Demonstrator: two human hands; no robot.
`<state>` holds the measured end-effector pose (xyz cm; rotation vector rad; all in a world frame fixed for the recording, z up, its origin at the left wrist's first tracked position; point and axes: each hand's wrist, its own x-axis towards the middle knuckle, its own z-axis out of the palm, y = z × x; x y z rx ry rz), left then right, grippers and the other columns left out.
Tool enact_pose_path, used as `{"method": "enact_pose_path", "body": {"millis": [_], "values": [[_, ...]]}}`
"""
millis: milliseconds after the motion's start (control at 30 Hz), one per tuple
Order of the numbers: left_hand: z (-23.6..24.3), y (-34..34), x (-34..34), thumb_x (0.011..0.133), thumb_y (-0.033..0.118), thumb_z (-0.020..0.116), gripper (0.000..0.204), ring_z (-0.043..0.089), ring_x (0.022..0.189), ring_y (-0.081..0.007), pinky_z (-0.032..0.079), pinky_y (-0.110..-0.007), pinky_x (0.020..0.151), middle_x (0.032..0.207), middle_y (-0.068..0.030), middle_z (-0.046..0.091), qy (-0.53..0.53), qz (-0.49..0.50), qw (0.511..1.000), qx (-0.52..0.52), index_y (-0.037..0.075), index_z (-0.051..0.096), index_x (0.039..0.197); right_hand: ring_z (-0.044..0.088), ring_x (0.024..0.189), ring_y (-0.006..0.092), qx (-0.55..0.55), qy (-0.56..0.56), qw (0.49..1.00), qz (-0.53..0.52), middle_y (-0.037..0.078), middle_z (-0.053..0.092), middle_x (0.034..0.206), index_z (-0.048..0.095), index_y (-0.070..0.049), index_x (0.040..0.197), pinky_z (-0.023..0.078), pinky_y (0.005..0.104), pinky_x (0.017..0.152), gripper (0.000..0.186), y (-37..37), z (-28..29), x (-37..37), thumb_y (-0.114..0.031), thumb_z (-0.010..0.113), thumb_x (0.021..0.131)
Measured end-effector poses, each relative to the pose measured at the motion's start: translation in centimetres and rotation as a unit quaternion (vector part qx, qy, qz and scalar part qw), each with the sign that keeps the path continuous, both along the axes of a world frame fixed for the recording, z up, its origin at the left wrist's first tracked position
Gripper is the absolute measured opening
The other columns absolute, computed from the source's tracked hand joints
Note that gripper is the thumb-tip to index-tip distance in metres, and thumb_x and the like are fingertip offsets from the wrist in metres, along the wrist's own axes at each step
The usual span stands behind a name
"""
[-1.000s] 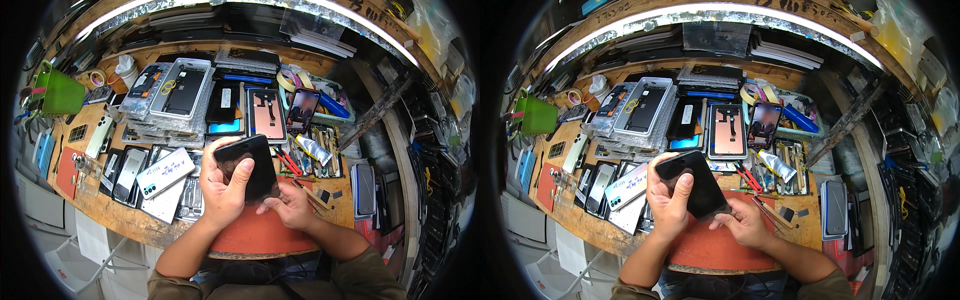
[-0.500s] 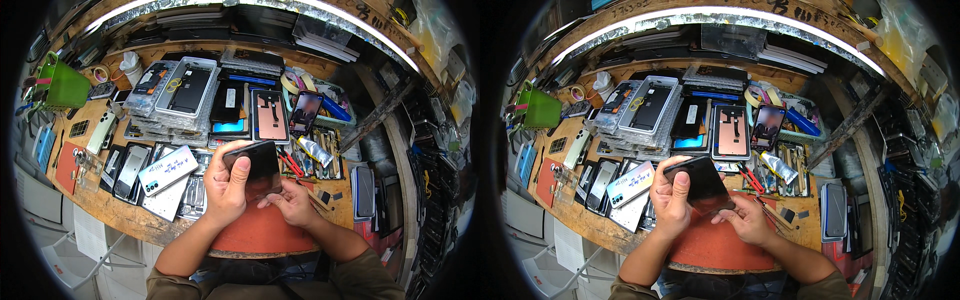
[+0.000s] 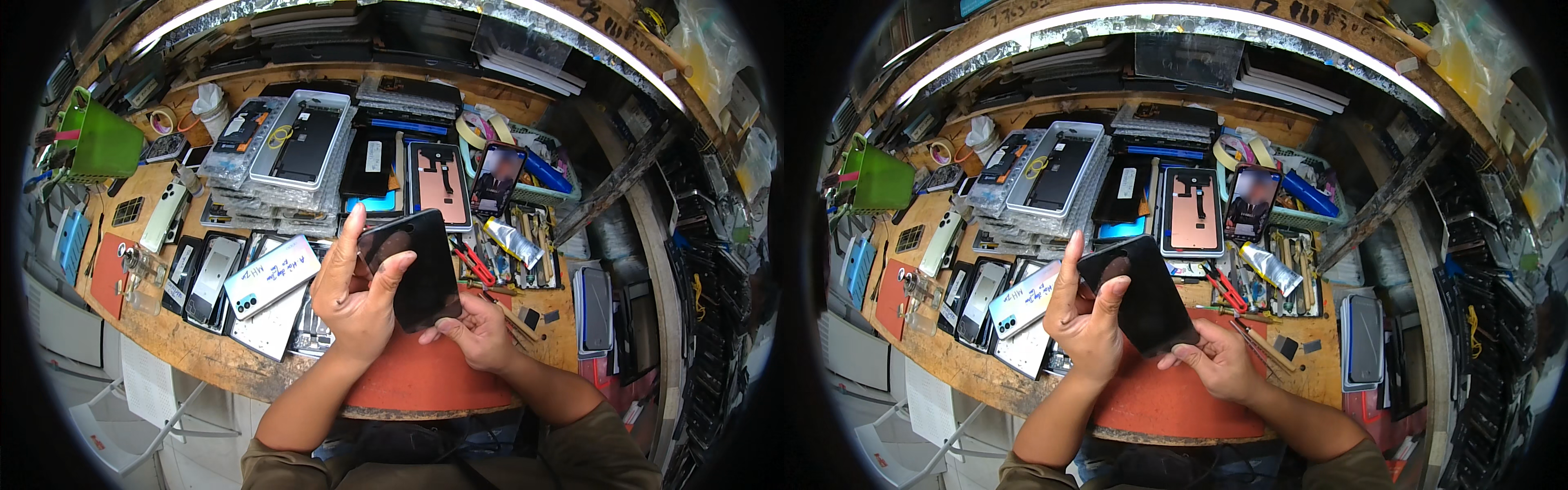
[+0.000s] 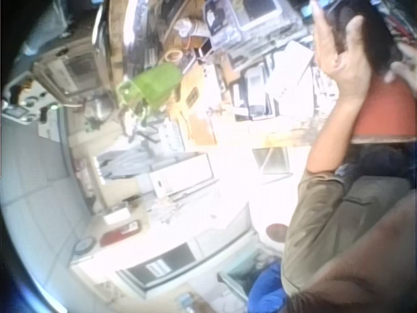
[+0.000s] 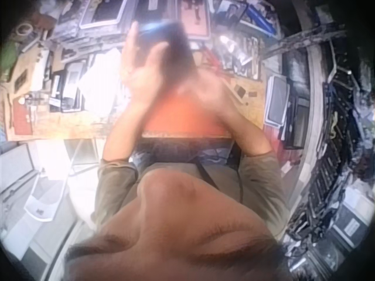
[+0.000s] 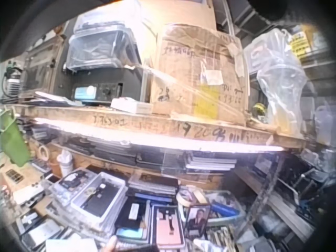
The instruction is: The person disassembles a black smartphone, removes the back cover, and manipulates internal components including the battery and ribbon cables. They use a metal prying tool and tweezers to separate parts, then reassemble the device and press the back cover into place.
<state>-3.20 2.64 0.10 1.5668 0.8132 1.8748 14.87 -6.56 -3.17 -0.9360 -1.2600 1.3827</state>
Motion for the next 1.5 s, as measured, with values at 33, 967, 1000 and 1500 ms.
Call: {"method": "enact_pose_path", "body": {"millis": [33, 967, 1000, 1500], "values": [[-0.3, 0.1, 0.0, 0.09, 0.006, 0.089, 0.068, 0.071, 0.1, -0.012, 0.057, -0.024, 0.082, 0.118, -0.0089, 0.072, -0.005, -0.001, 1.0, -0.012, -0.004, 0.061, 0.15, 0.077, 0.102, 0.0194, -0.001, 0.003, 1.0, 0.002, 0.016, 0.076, 0.115, 0.059, 0.008, 0.136, 0.061, 0.032, 0.093, 0.028, -0.1, -0.1, 0.0, -0.002, 0.058, 0.11], [0.5, 0.9, -0.6, 0.101, 0.005, 0.076, 0.039, 0.049, 0.085, -0.0064, 0.04, -0.024, 0.077, 0.103, -0.0066, 0.06, -0.121, -0.061, 0.988, -0.072, 0.008, 0.047, 0.075, 0.076, 0.102, 0.0158, 0.023, -0.037, 0.999, -0.01, 0.011, 0.075, 0.111, 0.063, 0.006, 0.132, 0.06, 0.0298, 0.091, 0.024, -0.1, -0.7, -0.7, -0.003, 0.061, 0.11], [0.4, 0.9, -0.6, 0.101, 0.004, 0.076, 0.036, 0.049, 0.086, -0.0063, 0.04, -0.023, 0.077, 0.104, -0.0062, 0.059, -0.119, -0.064, 0.988, -0.07, 0.008, 0.048, 0.077, 0.076, 0.102, 0.0157, 0.023, -0.038, 0.999, -0.008, 0.011, 0.075, 0.111, 0.062, 0.006, 0.132, 0.06, 0.0298, 0.091, 0.024, -0.1, -0.7, -0.7, -0.003, 0.061, 0.11], [2.4, 0.5, -0.2, 0.103, 0.008, 0.075, 0.039, 0.07, 0.1, -0.0088, 0.057, -0.023, 0.087, 0.117, -0.0086, 0.074, -0.193, -0.237, 0.929, -0.21, -0.002, 0.061, 0.137, 0.076, 0.097, 0.0154, -0.008, -0.026, 0.999, -0.024, 0.01, 0.075, 0.107, 0.062, 0.005, 0.126, 0.06, 0.029, 0.088, 0.019, -0.1, -0.1, -0.6, -0.004, 0.062, 0.109]]}}
